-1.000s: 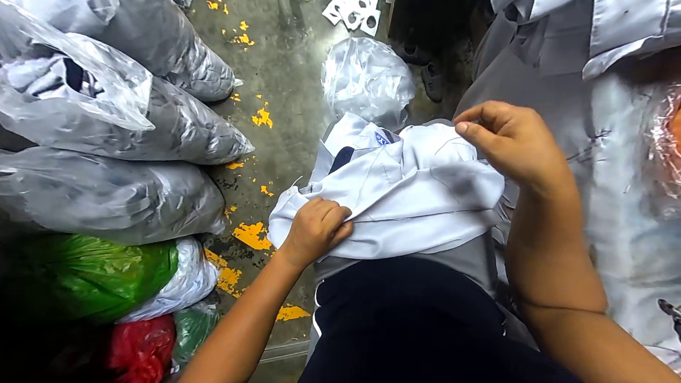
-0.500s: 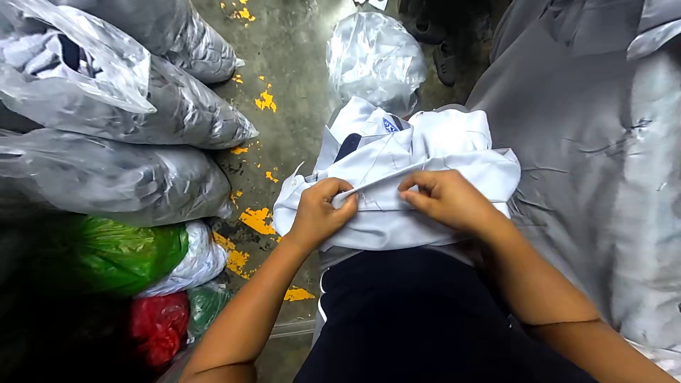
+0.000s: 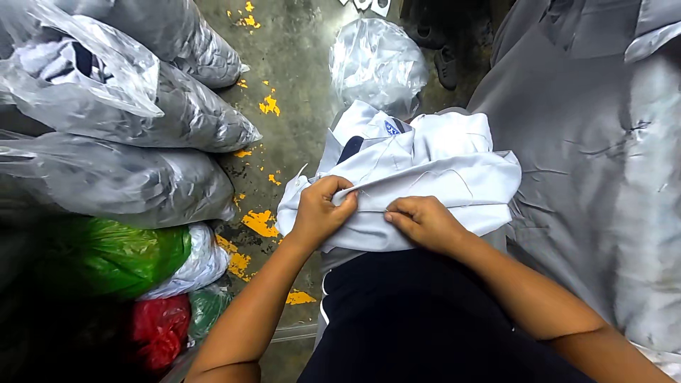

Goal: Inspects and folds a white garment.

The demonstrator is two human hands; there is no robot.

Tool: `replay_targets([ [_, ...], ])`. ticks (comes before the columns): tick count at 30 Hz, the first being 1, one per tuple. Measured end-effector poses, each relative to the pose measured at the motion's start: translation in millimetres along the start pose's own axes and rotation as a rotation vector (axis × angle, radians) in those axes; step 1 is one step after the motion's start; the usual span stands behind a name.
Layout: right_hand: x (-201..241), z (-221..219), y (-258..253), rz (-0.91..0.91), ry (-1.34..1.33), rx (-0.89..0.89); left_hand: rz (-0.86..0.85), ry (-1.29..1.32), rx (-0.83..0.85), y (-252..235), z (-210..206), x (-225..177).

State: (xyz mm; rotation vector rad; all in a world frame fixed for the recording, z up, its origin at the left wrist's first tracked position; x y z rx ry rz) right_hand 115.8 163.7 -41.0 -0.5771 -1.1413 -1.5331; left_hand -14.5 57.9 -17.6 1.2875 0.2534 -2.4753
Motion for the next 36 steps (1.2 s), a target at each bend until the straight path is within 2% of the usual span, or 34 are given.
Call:
replay_targets([
  [4,-4.5,7.8,41.3,-0.061,-0.096,0.101,-0.009,-0.045,-0.021,-0.6,-0.8,1.5],
  [9,-2.5,16.3,87.2,-0.044,-0.186,0.07,-0.057,-0.081,-0.005,-2.2,-10.4,-2.8],
  [12,-10.2,19.0,107.9,-0.088,-0.102,0.048,-0.077,-0.108,0.016,-1.9,-17.3,-8.5],
  [18,-21.8,29.8,120.0,-0.358,0.22,0.072,-0.214,-0.278,-0.035,6.5,-32.1,-23.3],
  [21,-11.8,50.6,109.1,-0.299,0.244,-0.141,-0.294,-0.358,-0.066,15.5,-35.5,-29.5],
  [23,-4.8,53.3,90.1,-0.202,0.142,-0.225,-0.321,-0.379,-0.084,20.2,-36.6,-30.8],
  [25,-5.8,40.0,59.3,-0.133,-0.048,-0.159,-0.336,-0.387,-0.092,23.7,-38.2,-31.7],
  [28,-19.2,7.2,12.6,-0.162,-0.312,0.053,-0.337,-0.394,-0.093,25.8,-39.5,-31.6],
  [32,-29.4,-23.5,-16.9,-0.202,-0.406,0.209,-0.308,-0.359,-0.073,29.5,-41.8,-27.2],
  [34,-31.6,-29.3,-21.6,-0.208,-0.374,0.213,-0.22,-0.23,-0.015,28.0,-43.2,-18.9],
  [36,-31.8,-33.0,-23.5,-0.195,-0.337,0.237,-0.007,-0.017,0.121,20.5,-44.8,-2.6],
])
Point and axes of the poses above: each hand's wrist, its own y-axis away from the middle knuckle, its own z-axis out of the back of the hand, x = y × z, the point moved 10 cm from there along -y, towards the middle knuckle, and after that the axes turned 15 degrees about x, right-handed, at the moved point
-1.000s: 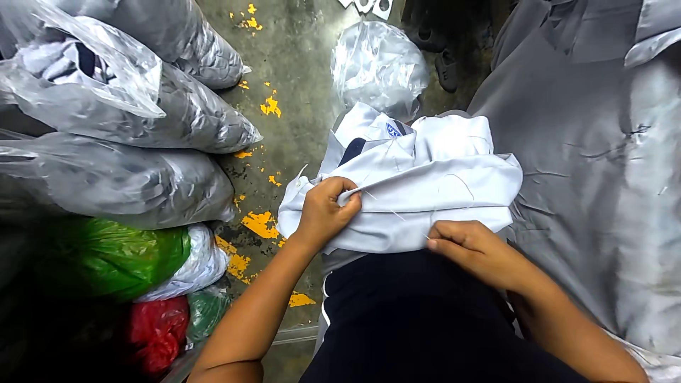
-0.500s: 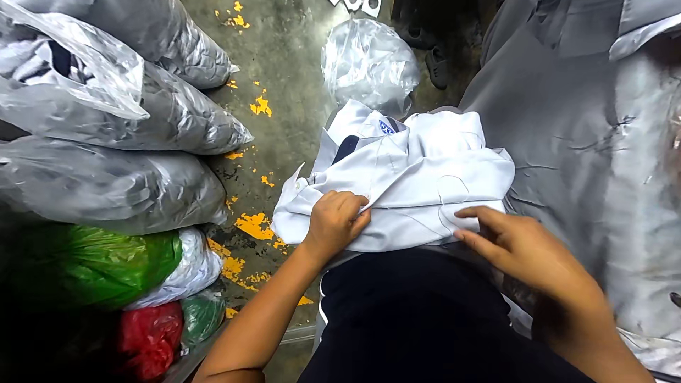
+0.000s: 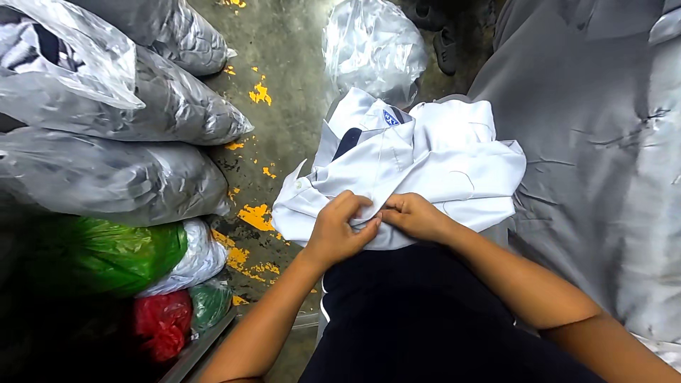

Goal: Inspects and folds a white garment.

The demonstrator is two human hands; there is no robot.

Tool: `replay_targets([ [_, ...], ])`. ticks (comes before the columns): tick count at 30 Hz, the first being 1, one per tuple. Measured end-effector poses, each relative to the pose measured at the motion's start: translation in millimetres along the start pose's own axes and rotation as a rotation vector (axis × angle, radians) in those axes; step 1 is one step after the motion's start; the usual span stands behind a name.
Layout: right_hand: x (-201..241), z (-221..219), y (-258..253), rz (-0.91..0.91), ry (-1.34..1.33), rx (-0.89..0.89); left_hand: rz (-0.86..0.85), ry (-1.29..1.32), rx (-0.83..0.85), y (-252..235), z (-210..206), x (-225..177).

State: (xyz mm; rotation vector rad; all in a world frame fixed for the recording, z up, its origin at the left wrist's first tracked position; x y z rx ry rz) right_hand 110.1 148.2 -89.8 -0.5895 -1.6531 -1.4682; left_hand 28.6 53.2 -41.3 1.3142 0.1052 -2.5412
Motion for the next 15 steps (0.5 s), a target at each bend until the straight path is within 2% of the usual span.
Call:
replay_targets([
  [2,-2.3,-5.8,-0.4,-0.021,0.03,0.056,0.247,0.225,0.163,-9.2,-1.0,18.6],
  [4,-3.7,-8.6,-1.6,-0.034,0.053,0.083,0.437,0.306,0.283,-22.6,0.1,33.9],
  [8,-5.4,-9.4,-5.7,-0.048,0.057,0.12,0.589,0.24,0.468,-64.9,-11.9,50.9],
  [11,-5.0,-10.2,-8.1,-0.045,0.07,0.151,0.63,0.401,0.472,-97.8,-30.5,59.1],
  [15,-3.7,-9.9,-8.2,-0.034,0.09,0.18,0.642,0.826,0.306,-129.1,-41.9,68.6],
])
Point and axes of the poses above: each hand's wrist, its own y-axis away from the middle knuckle, its own z-axis out of the back of the hand, x = y × z, the point moved 10 cm from there along -y, towards the middle knuckle, and after that the axes turned 15 degrees about x, right-handed, at the moved point
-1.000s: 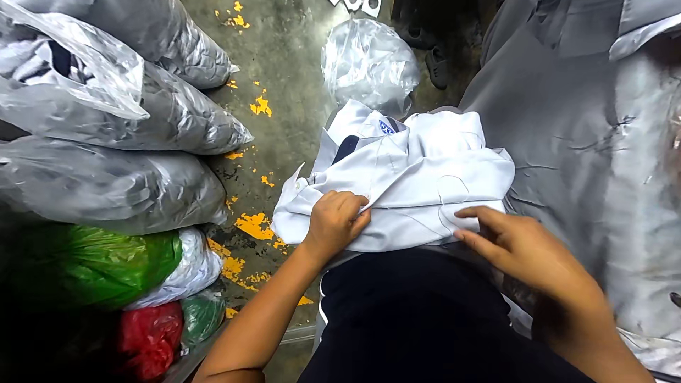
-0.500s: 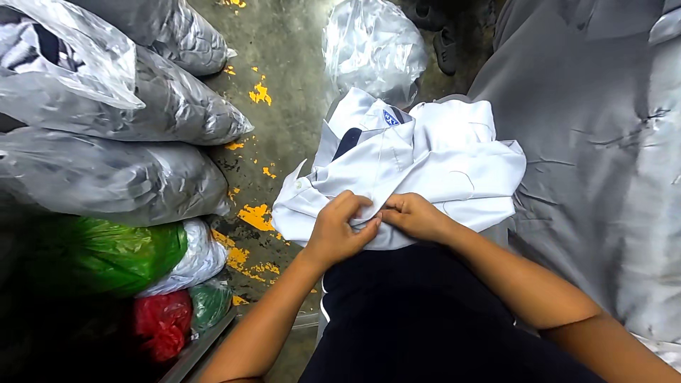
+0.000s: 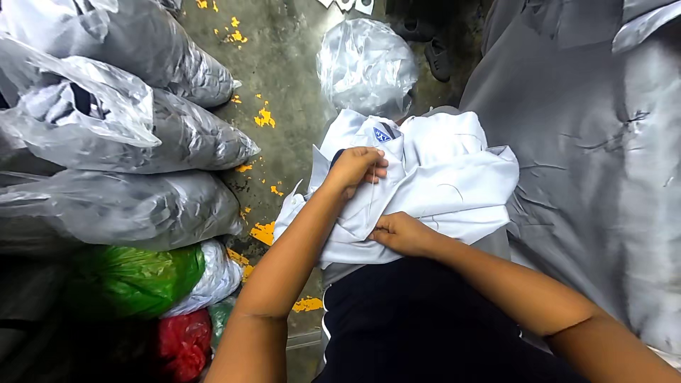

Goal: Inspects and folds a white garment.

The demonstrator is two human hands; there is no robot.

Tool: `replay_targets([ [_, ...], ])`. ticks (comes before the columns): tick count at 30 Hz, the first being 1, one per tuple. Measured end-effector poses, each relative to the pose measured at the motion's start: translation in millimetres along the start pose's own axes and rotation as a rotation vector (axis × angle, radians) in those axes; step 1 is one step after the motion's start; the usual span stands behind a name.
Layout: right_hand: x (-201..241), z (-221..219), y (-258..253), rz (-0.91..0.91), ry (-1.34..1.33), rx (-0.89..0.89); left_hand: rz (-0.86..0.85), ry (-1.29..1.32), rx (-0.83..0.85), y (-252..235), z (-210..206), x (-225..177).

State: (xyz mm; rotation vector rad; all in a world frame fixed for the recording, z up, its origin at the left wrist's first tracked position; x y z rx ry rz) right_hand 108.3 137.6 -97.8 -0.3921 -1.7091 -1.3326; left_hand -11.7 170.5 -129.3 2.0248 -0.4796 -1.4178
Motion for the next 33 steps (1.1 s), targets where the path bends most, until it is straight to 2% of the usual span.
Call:
replay_targets([
  [3,-2.2,-0.5,-2.1,0.0,-0.006,0.023,-0.044,0.229,-0.04,-8.1,7.9,-5.6],
  [6,-3.3,0.6,-2.3,0.014,-0.014,0.026,-0.073,0.343,-0.07,-4.4,14.2,-13.8],
  [9,-3.0,0.9,-2.5,0.018,-0.023,0.039,-0.091,0.369,-0.072,4.4,18.7,-22.3],
  [15,-4.4,1.5,-3.9,0.031,-0.033,0.036,-0.107,0.384,0.043,15.1,15.8,-32.4],
  [21,-6.5,1.2,-4.2,0.04,-0.041,0.027,-0.133,0.404,-0.002,21.1,19.7,-36.9],
  [27,-5.2,-0.1,-2.8,0.023,0.004,0.033,-0.27,0.241,-0.109,42.1,30.7,-47.5],
  [30,3.7,1.4,18.0,-0.171,0.203,0.077,-0.358,0.102,-0.123,64.3,24.5,-53.2],
  [32,12.4,12.2,40.8,-0.245,0.292,-0.019,-0.376,0.016,-0.096,79.8,14.2,-51.0],
  [33,18.1,21.9,53.5,-0.2,0.313,-0.151,-0.382,0.004,-0.084,85.1,8.8,-47.9],
])
Point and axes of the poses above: each hand's wrist, its own y-axis away from the middle knuckle, its own z-axis out of the back of the hand, x = y × z, the point moved 10 cm from there along -y, towards the middle knuckle, and after that the axes turned 15 degrees about x, right-handed, at the moved point
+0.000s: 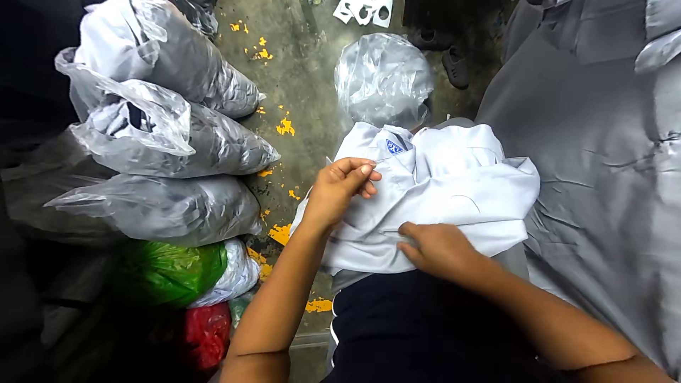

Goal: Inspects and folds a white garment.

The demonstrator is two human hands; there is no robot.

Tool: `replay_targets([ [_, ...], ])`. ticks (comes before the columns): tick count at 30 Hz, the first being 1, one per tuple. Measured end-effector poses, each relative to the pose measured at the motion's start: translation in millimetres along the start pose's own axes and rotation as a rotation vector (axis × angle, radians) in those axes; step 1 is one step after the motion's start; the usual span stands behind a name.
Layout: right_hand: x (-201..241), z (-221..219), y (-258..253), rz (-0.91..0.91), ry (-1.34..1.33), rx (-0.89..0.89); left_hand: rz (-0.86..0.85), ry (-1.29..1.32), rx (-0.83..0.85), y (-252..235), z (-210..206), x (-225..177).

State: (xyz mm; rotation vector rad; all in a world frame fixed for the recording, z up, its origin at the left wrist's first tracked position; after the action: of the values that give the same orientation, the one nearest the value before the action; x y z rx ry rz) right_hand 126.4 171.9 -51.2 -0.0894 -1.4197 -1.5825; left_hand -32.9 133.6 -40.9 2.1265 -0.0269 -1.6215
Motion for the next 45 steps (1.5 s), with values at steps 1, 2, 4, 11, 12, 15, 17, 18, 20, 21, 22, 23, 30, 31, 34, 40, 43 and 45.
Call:
replay_targets([
  [1,0.1,14.4,13.4,0.071,0.0,-0.207,-0.001,0.012,0.011,5.8,-5.3,2.8],
  [2,-0.1,28.1,28.0,0.164,0.001,-0.443,0.002,0.033,0.018,10.9,-10.8,6.9],
  [4,-0.8,46.8,51.4,0.342,-0.04,-0.773,0.008,0.063,0.032,19.1,-21.5,17.0],
  [11,9.1,60.1,51.0,0.519,-0.118,-0.868,-0.051,-0.036,0.027,31.7,-42.1,30.4],
  [12,9.0,59.1,46.4,0.507,-0.128,-0.852,-0.066,-0.049,0.029,32.3,-43.2,30.3],
  [15,7.2,56.0,35.7,0.463,-0.153,-0.803,-0.094,-0.108,0.031,33.3,-45.3,29.7],
  [17,6.3,55.1,32.5,0.442,-0.159,-0.789,-0.096,-0.12,0.03,33.4,-45.7,30.8],
  [18,6.0,54.8,31.7,0.432,-0.16,-0.785,-0.094,-0.118,0.026,33.2,-45.6,31.4],
  [20,6.0,54.5,31.4,0.42,-0.155,-0.779,-0.085,-0.11,0.018,32.9,-45.4,32.3],
  [21,6.0,54.4,31.2,0.417,-0.154,-0.778,-0.08,-0.106,0.017,32.9,-45.4,32.8],
  [22,5.8,54.3,30.8,0.412,-0.154,-0.773,-0.075,-0.104,0.016,32.8,-45.3,33.3],
  [23,5.4,54.2,30.2,0.408,-0.156,-0.773,-0.07,-0.103,0.014,32.7,-45.3,33.9],
  [30,2.1,52.9,24.3,0.344,-0.163,-0.737,-0.034,-0.114,-0.017,32.4,-45.1,40.3],
  [31,1.6,52.7,23.2,0.336,-0.166,-0.732,-0.033,-0.126,-0.022,32.6,-45.1,40.3],
  [34,1.1,53.2,20.1,0.321,-0.178,-0.716,-0.052,-0.181,-0.015,32.6,-45.9,38.8],
  [40,-5.9,54.5,10.9,0.356,-0.333,-0.645,-0.047,-0.147,-0.004,31.3,-46.3,38.9],
  [43,-11.8,54.3,7.5,0.415,-0.555,-0.581,-0.041,-0.052,-0.003,29.3,-43.8,41.1],
  [45,-15.5,53.2,5.1,0.425,-0.664,-0.544,-0.028,-0.004,0.0,28.5,-42.8,44.2],
])
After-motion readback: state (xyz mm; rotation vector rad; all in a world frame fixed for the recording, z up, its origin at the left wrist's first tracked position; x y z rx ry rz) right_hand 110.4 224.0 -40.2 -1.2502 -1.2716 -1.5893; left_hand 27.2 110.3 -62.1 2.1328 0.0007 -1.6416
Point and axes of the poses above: each hand's wrist, its own y-axis away from the middle knuckle, its own z-axis out of the back of the hand, x = y × z, the point moved 10 cm from there along -y, towards the middle knuckle, and after that the axes turned 15 degrees about x, right-handed, at the moved point
